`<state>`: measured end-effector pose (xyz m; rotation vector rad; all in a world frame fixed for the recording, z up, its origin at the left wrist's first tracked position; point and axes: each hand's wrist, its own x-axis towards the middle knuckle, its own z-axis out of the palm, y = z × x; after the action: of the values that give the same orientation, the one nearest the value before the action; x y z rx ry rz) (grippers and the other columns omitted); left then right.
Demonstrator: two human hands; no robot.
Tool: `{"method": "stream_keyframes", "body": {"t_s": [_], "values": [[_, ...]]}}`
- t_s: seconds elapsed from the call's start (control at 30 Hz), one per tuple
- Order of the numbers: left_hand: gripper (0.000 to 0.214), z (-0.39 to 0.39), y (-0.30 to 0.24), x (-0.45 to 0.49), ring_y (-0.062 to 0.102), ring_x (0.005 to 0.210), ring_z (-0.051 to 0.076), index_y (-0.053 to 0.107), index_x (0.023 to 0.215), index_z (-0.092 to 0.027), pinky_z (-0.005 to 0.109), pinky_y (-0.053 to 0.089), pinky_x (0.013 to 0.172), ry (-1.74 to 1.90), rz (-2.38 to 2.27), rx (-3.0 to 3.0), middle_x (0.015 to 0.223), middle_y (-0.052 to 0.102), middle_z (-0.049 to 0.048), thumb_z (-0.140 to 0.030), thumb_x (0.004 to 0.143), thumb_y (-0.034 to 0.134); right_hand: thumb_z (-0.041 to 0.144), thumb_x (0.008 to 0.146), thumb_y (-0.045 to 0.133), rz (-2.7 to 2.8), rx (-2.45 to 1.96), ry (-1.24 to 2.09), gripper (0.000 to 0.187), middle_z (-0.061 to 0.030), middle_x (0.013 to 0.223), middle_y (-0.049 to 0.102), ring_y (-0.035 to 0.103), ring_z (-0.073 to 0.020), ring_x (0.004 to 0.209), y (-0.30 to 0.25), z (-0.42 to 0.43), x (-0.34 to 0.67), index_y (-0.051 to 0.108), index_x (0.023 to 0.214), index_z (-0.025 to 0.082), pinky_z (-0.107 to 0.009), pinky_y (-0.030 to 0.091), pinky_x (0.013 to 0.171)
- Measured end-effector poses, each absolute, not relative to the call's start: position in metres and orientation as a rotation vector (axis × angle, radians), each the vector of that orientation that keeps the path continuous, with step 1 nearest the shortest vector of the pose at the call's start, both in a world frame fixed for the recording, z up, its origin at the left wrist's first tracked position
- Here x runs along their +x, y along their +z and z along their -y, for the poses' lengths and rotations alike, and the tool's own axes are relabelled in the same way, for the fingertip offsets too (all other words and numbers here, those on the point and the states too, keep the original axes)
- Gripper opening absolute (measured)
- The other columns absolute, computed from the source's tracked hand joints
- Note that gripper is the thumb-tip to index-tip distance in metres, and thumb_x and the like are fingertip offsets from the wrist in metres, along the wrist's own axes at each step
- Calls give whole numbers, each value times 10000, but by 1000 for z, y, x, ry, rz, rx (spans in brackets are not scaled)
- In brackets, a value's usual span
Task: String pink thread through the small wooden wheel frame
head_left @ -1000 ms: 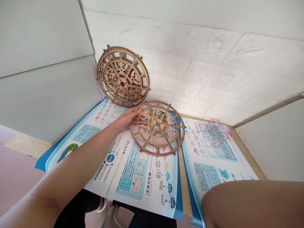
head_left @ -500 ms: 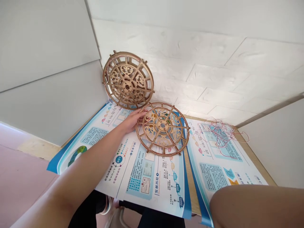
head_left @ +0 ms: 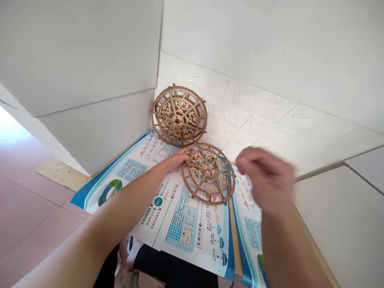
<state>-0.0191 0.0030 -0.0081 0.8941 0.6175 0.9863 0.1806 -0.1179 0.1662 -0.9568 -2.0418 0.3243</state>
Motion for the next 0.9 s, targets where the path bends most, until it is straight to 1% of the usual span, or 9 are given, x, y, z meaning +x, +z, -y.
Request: {"method": "stream_keyframes", "body": {"t_s": [0.07,0.17,0.27,0.37,0.43,0.53,0.7,0.83,0.9], "values": [[643,-2,-7,-19,667,783,162,553,1210,-194,240,513,666,987,-620,894,925,671,39,-37,598,670,319,952,590,2074,-995,388,244,-8,706,585,542,-137,650,143,107,183,628,748,190,-272,442,622],[686,0,-4,-21,673,814,172,532,1244,-198,246,508,670,978,-629,912,975,685,60,-46,606,732,421,884,632,1840,-1196,474,274,-21,716,606,558,-163,676,98,83,210,644,752,181,-291,438,645],[715,2,-1,-23,674,835,174,526,1273,-201,252,502,674,950,-636,926,1009,691,77,-66,624,794,456,840,590,1365,-1412,313,298,0,640,515,490,-156,608,63,64,251,584,724,182,-284,391,588],[721,3,0,-23,681,854,183,531,1269,-205,273,515,703,945,-652,916,1025,696,83,-87,624,831,521,854,525,1229,-1570,181,356,5,597,472,458,-168,590,45,56,280,558,725,191,-296,371,582],[707,4,2,-22,687,883,191,541,1247,-206,290,528,741,947,-662,927,1036,698,82,-103,617,845,542,854,503,1271,-1695,186,380,-8,589,499,468,-183,592,38,53,289,593,749,187,-309,364,590],[719,6,5,-19,690,915,199,529,1253,-204,315,535,796,941,-688,951,1031,699,76,-138,614,854,524,853,499,1364,-1858,232,380,-58,654,603,519,-209,634,30,48,293,643,770,182,-327,356,618],[761,8,12,-16,679,959,196,519,1313,-211,308,527,813,932,-735,987,1072,686,69,-104,607,783,515,888,505,1385,-1952,313,382,-102,778,683,557,-232,674,22,42,295,674,875,173,-338,359,647],[748,8,12,-17,663,928,170,515,1300,-220,258,508,724,917,-761,968,1080,675,45,-56,581,642,501,919,506,1403,-2027,274,363,-102,842,693,574,-241,754,22,42,293,676,878,183,-327,348,684],[716,8,12,-17,659,889,158,515,1270,-214,245,493,691,924,-777,959,1051,672,38,-61,579,626,489,935,506,1419,-2039,283,346,-91,820,688,576,-240,761,23,42,290,665,872,188,-324,342,693]]}}
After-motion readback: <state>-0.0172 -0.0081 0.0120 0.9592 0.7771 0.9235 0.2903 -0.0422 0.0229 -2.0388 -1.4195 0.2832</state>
